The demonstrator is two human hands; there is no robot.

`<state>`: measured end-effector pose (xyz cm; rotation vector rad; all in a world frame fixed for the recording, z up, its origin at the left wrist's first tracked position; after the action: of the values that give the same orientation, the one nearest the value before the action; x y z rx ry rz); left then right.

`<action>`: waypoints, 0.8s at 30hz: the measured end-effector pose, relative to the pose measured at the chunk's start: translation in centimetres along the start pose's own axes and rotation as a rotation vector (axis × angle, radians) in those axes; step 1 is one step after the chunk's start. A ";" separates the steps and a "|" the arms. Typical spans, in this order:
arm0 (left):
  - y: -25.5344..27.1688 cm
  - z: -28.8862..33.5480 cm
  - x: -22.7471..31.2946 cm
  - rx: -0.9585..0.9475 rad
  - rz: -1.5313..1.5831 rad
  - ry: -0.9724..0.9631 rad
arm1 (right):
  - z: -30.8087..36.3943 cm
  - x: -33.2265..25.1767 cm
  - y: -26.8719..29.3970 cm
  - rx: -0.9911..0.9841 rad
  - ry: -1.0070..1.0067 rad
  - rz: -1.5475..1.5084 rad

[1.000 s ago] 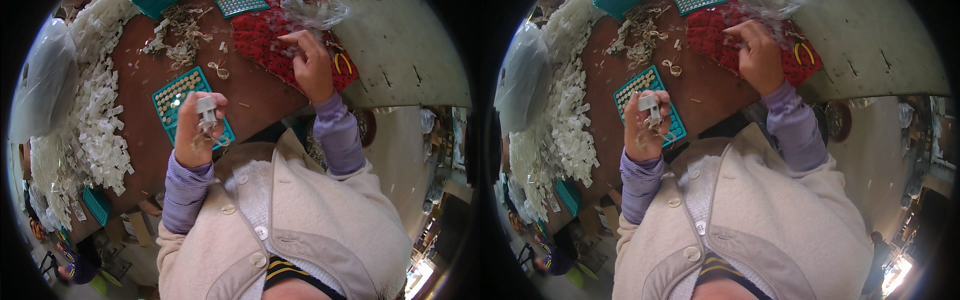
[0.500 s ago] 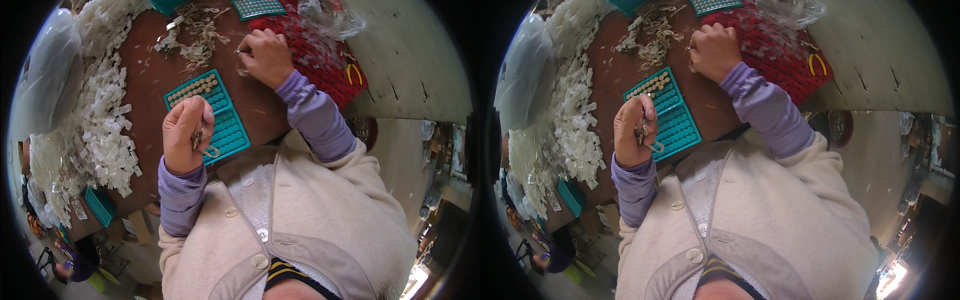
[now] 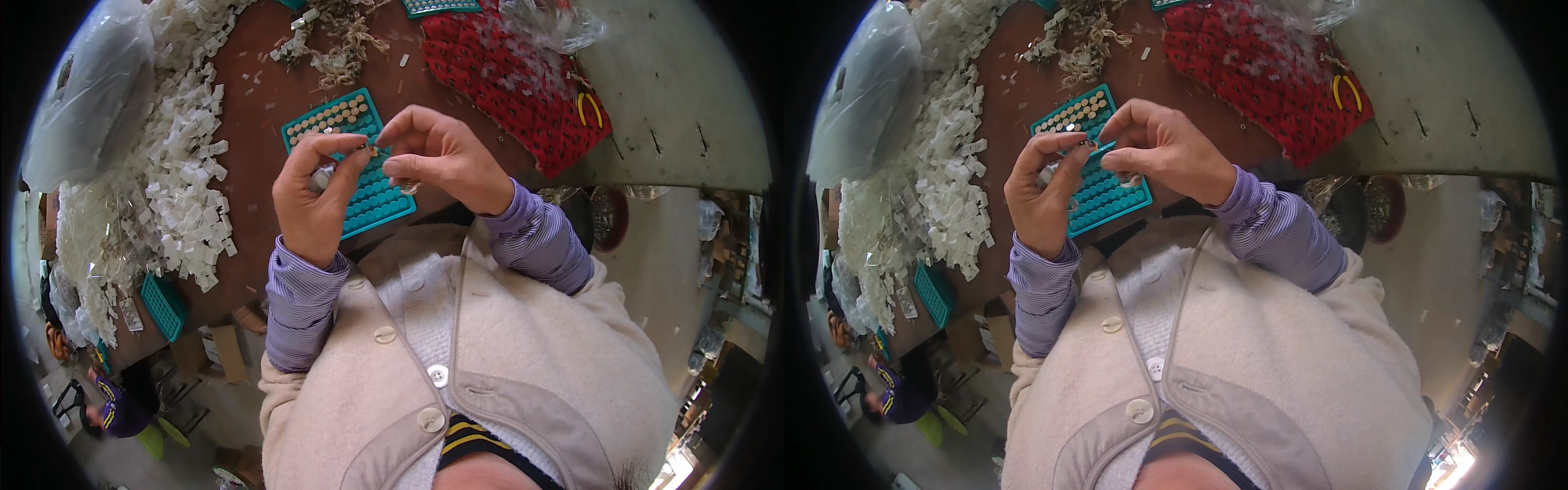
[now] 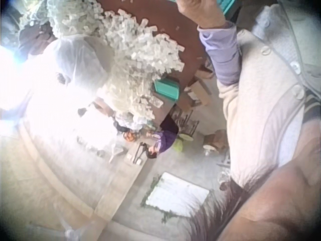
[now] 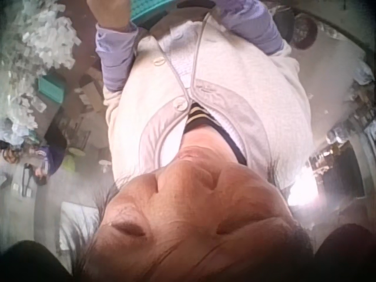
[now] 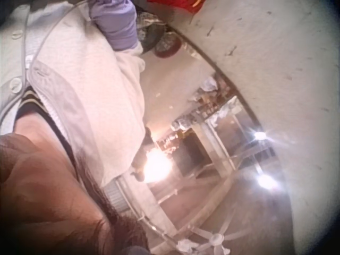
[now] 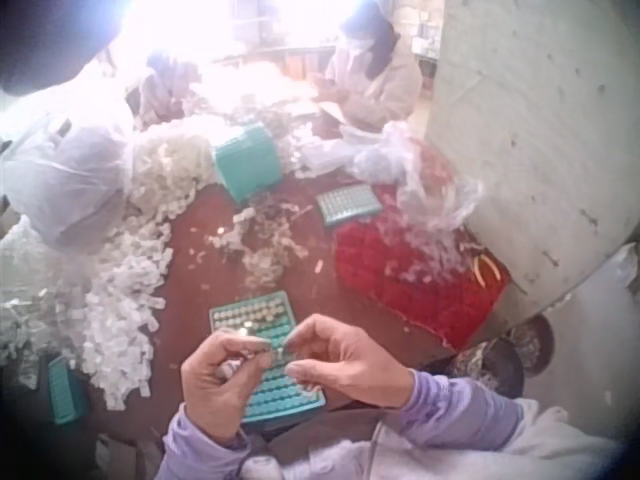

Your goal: The person repeatedly picks small white plastic housings and inserts small cylindrical components into them, then tests each assembly by pressing a button that lights a red LED. Completed units are placed into a teal tray. The person handles components one at a time throughout the clip.

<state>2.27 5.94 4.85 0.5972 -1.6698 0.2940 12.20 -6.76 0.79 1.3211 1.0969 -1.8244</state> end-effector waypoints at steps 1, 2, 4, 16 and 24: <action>-0.1 0.4 -0.3 -0.007 0.042 0.050 | 0.5 -1.2 0.2 -0.007 0.108 0.084; -0.3 0.8 -0.6 -0.014 0.084 0.101 | 1.1 -2.0 0.6 0.021 0.158 0.210; -0.5 1.1 -1.0 -0.015 0.177 0.181 | 2.2 -3.6 1.2 0.096 0.274 0.394; 5.2 1.0 -0.7 -0.048 -0.254 0.040 | 2.2 -7.2 -5.9 0.139 0.813 1.244; 17.8 -7.7 -6.6 0.006 -1.499 0.180 | -0.4 -3.9 -7.9 0.050 0.670 1.047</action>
<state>-0.29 26.13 2.35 1.5653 -0.6986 -0.7122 6.90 -2.69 6.55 2.0648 0.4306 -0.6454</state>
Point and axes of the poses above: each hand's wrist, its own z-axis away from the middle knuckle, its own y-axis out of the back of the hand, x = y × z, the point moved 10 cm from there along -z, towards the middle knuckle, and after that the axes turned 2 degrees about z, right-handed, at the moved point
